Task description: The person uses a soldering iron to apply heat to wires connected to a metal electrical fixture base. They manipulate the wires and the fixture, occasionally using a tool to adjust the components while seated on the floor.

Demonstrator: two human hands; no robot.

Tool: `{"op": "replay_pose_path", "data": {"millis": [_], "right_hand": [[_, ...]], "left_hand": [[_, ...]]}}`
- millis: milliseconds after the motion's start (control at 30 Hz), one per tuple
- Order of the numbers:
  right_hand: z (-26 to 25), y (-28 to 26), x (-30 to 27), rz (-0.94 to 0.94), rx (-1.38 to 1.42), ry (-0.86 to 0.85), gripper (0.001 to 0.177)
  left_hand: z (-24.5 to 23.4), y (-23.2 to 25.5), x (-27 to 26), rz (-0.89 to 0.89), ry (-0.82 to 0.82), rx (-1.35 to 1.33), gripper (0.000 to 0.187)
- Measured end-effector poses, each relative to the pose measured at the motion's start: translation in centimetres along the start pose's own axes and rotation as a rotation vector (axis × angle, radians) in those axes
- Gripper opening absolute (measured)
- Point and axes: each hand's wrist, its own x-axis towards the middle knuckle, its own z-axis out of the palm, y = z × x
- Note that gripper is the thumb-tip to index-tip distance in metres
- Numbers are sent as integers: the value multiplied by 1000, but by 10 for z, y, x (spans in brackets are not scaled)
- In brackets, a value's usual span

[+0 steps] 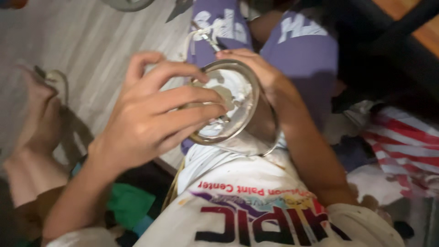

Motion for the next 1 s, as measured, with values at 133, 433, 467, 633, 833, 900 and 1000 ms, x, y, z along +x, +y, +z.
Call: {"op": "replay_pose_path", "data": {"millis": [133,433,467,633,833,900,1000], "right_hand": [[-7,6,2,51,-35,-33,33],[2,4,-6,-62,-65,-39,32],[0,4,-4,-23,-39,-83,34],[-6,12,-3,-44,20,-41,31],[-8,17,-8,-112,52,-12,30],[-8,17,-5,-79,90,-117,30],[-6,15,-6,-109,24,-62,29]], "left_hand": [[-8,-9,5,39,-116,14,20],[3,-15,5,111,-94,15,14],[3,-14,4,122,-80,35,13],[11,-19,0,113,-31,75,8],[26,-24,-15,13,-14,-17,8],[28,-25,-19,-12,-3,-41,8],[31,-25,-22,-32,25,-98,9]]}}
